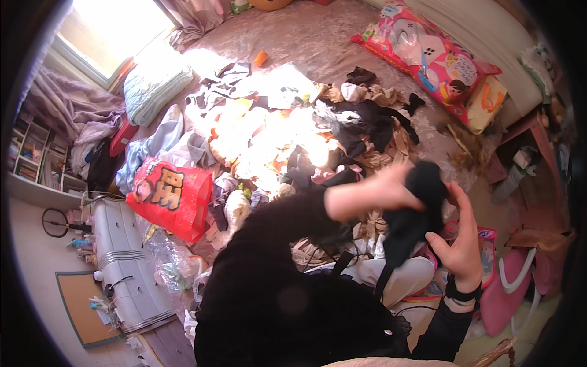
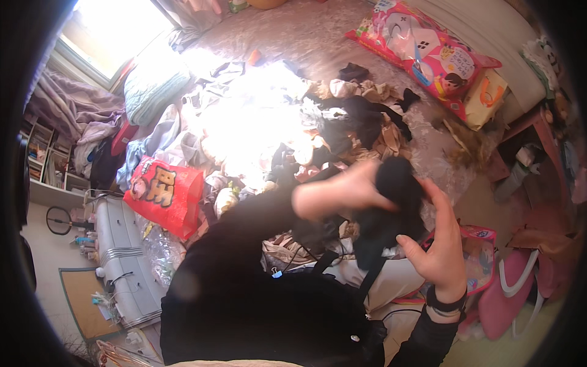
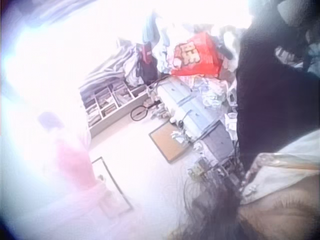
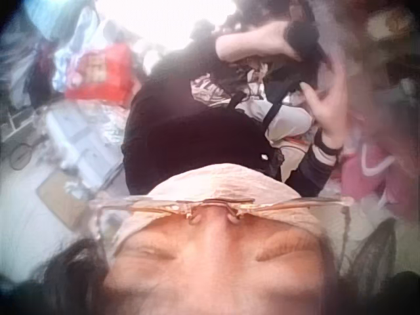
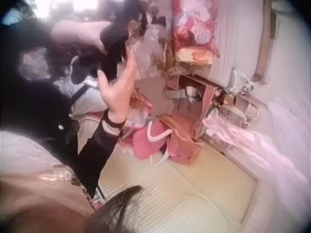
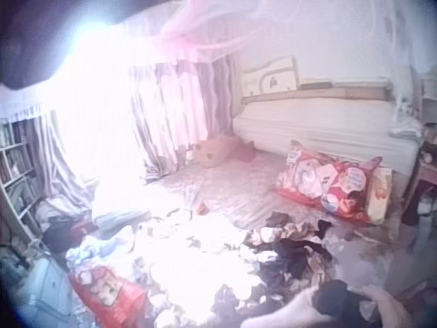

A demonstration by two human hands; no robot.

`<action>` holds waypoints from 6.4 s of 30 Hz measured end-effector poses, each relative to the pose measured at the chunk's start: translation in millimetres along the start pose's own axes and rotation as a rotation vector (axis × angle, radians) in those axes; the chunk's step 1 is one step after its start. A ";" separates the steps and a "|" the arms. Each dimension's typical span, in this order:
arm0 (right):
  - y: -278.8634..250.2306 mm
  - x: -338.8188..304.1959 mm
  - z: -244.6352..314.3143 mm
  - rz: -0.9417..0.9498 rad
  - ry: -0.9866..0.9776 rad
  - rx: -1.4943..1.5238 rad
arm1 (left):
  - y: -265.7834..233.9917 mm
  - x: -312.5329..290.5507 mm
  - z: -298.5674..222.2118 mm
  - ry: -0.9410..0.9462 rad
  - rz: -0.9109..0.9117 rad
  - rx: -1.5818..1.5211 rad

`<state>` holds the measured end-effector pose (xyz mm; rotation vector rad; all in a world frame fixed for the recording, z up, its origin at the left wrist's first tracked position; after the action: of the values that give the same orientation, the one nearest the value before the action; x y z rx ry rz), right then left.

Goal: The person sits on the floor and sorts a pile of clothes by picking up items one at a time, unfolding them, and placing them into a pink mesh bag. The person handles various garments including socks, underwear, and shirts.

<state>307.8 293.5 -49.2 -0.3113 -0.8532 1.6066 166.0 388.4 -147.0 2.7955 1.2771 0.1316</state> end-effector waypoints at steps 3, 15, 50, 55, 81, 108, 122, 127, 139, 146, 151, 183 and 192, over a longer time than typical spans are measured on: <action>4.2 -2.3 1.7 -0.030 0.021 0.115 | -139.4 -37.9 -32.7 0.318 -0.368 0.124; 11.8 -90.4 -87.3 -0.058 0.447 0.137 | -371.5 -34.8 -18.9 -0.028 -0.782 0.827; -197.3 -125.7 -10.3 -0.506 0.216 1.058 | -17.2 102.2 81.4 0.295 0.185 1.297; -255.0 -188.4 28.8 -0.787 0.032 0.244 | 70.3 129.6 116.3 0.200 0.185 0.996; -255.6 -404.4 -123.4 -1.265 0.664 0.166 | -205.3 162.0 134.6 -0.461 -0.815 1.320; -26.3 51.9 -75.7 -0.488 -0.143 -0.032 | 44.8 133.2 -222.6 0.747 -0.056 1.283; -169.0 15.1 -32.1 -0.353 -0.307 1.466 | 109.8 122.7 -32.6 0.162 0.548 0.501; -293.8 -76.9 -32.6 -0.882 -0.197 1.155 | 89.6 119.1 41.9 -0.073 0.443 0.150; -438.8 -219.5 -4.8 -1.423 0.177 0.512 | 89.0 81.0 34.0 -0.332 0.792 -0.603; -411.1 -209.5 -3.9 -1.463 0.340 0.452 | 117.0 54.4 27.0 -0.427 0.785 -0.912; -350.9 -172.0 -23.9 -1.241 0.534 0.416 | 141.1 52.5 26.3 -0.410 0.727 -0.960; -314.7 -119.9 50.0 -0.944 0.096 0.583 | 270.7 179.5 -264.8 0.262 0.700 -0.397; -452.5 -122.1 146.2 -1.126 0.228 -0.596 | 239.2 189.9 -371.2 0.745 0.525 0.032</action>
<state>578.4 127.8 325.4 -0.3277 -1.0397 0.2536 430.5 384.6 254.4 3.1422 0.5362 1.2736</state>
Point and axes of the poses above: each hand's wrist, its own x-axis towards the middle knuckle, its own y-axis out of the palm, z = x × y, the point moved 6 cm from there along x, towards the middle knuckle, and after that the axes turned 2 degrees about -z, right-handed, at the moved point
